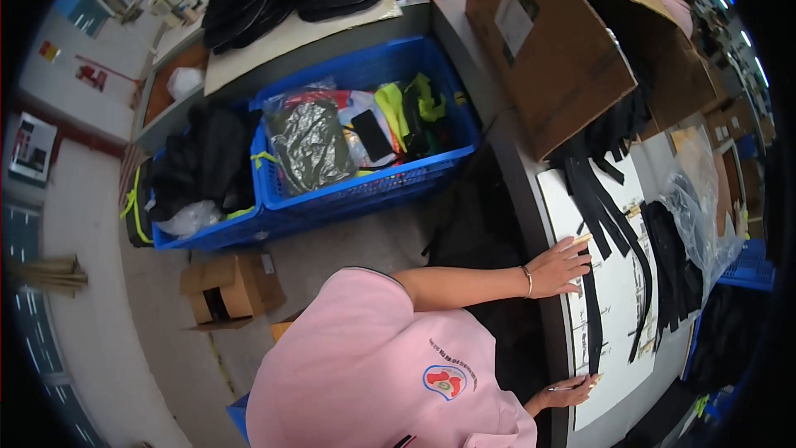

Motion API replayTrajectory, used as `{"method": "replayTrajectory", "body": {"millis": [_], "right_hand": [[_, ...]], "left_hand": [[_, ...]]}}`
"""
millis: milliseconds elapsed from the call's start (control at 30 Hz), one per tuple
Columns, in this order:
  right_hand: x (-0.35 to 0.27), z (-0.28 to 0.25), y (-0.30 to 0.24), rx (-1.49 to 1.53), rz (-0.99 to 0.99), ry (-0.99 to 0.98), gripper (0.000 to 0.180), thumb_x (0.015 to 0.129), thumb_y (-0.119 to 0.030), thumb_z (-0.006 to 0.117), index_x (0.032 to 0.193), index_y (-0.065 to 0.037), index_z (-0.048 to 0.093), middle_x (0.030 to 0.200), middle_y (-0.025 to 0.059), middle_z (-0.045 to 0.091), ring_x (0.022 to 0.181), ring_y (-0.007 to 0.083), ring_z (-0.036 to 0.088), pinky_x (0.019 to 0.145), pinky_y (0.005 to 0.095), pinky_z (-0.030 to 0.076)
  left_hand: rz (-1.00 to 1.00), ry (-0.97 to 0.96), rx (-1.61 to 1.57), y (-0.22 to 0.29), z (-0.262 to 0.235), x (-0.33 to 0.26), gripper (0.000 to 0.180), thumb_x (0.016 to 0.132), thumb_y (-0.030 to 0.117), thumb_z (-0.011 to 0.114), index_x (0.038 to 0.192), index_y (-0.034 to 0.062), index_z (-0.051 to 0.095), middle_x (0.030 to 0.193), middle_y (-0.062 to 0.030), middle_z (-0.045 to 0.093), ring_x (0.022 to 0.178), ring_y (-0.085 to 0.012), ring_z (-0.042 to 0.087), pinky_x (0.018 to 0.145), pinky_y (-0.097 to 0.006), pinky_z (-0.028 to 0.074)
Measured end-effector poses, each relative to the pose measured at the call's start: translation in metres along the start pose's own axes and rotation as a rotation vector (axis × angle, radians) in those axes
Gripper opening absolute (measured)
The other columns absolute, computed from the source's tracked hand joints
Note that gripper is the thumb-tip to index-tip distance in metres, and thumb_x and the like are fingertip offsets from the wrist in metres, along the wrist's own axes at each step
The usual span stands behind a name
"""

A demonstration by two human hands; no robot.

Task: Marking and organizing black fabric strips on a workbench in an industrial setting.

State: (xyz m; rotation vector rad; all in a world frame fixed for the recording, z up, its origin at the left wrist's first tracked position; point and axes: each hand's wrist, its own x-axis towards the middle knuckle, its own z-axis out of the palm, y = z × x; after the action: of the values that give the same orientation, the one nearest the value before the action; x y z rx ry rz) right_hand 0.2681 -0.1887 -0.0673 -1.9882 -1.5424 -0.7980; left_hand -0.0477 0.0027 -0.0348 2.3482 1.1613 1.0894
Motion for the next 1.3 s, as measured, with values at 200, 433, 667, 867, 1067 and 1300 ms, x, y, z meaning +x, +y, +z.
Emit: {"method": "replayTrajectory", "body": {"millis": [200, 433, 667, 867, 1067, 1300], "right_hand": [[0.005, -0.009, -0.025, 0.024, 0.062, 0.055, 0.021, 0.103, -0.008, 0.058, 0.120, 0.001, 0.066, 0.125, 0.0178, 0.070, 0.112, 0.0357, 0.063, 0.099, 0.0475, 0.046], [0.016, -0.010, -0.047, 0.174, 0.313, 0.137, 0.019, 0.078, 0.004, 0.067, 0.095, -0.005, 0.065, 0.117, 0.0152, 0.070, 0.103, 0.0309, 0.064, 0.097, 0.0514, 0.042], [0.017, -0.030, -0.055, 0.091, 0.311, 0.018, 0.031, 0.082, -0.002, 0.074, 0.109, -0.010, 0.061, 0.132, 0.0092, 0.067, 0.128, 0.0316, 0.059, 0.115, 0.0555, 0.033], [0.018, -0.037, -0.043, 0.118, 0.280, -0.039, 0.031, 0.087, -0.010, 0.074, 0.115, -0.010, 0.061, 0.132, 0.0077, 0.067, 0.129, 0.0311, 0.057, 0.114, 0.0556, 0.035], [0.088, -0.106, 0.039, 0.344, 0.561, 0.104, 0.046, 0.095, -0.009, 0.069, 0.140, -0.004, 0.056, 0.139, 0.0171, 0.062, 0.128, 0.0308, 0.060, 0.104, 0.0397, 0.048], [0.237, -0.256, 0.116, 0.529, 0.370, 0.791, 0.024, 0.106, -0.015, 0.056, 0.125, -0.003, 0.062, 0.120, 0.0102, 0.069, 0.108, 0.0187, 0.066, 0.097, 0.0314, 0.050]], "left_hand": [[-0.056, -0.121, -0.136, -0.001, -0.011, 0.008, 0.050, 0.086, 0.029, 0.074, 0.130, 0.0085, 0.061, 0.144, -0.0085, 0.054, 0.144, -0.0319, 0.040, 0.117, -0.053, 0.032], [0.096, -0.106, 0.083, -0.001, -0.018, 0.011, 0.055, 0.085, 0.026, 0.077, 0.135, 0.0108, 0.059, 0.141, -0.0101, 0.057, 0.141, -0.0369, 0.044, 0.113, -0.058, 0.033], [0.102, -0.185, 0.103, -0.008, -0.012, 0.005, 0.050, 0.095, 0.027, 0.067, 0.140, 0.0083, 0.056, 0.150, -0.0121, 0.051, 0.148, -0.0375, 0.034, 0.121, -0.059, 0.020], [0.074, -0.150, 0.110, -0.006, -0.014, 0.005, 0.046, 0.098, 0.025, 0.064, 0.139, 0.0055, 0.056, 0.150, -0.0140, 0.051, 0.148, -0.0382, 0.034, 0.122, -0.057, 0.018], [0.086, -0.143, 0.140, -0.008, -0.010, 0.003, 0.043, 0.101, 0.025, 0.061, 0.138, 0.0055, 0.056, 0.150, -0.0128, 0.052, 0.149, -0.0366, 0.035, 0.122, -0.057, 0.018], [0.043, -0.175, 0.166, -0.006, -0.011, 0.008, 0.047, 0.096, 0.025, 0.065, 0.139, 0.0083, 0.057, 0.150, -0.0120, 0.052, 0.148, -0.0379, 0.036, 0.120, -0.059, 0.021]]}}
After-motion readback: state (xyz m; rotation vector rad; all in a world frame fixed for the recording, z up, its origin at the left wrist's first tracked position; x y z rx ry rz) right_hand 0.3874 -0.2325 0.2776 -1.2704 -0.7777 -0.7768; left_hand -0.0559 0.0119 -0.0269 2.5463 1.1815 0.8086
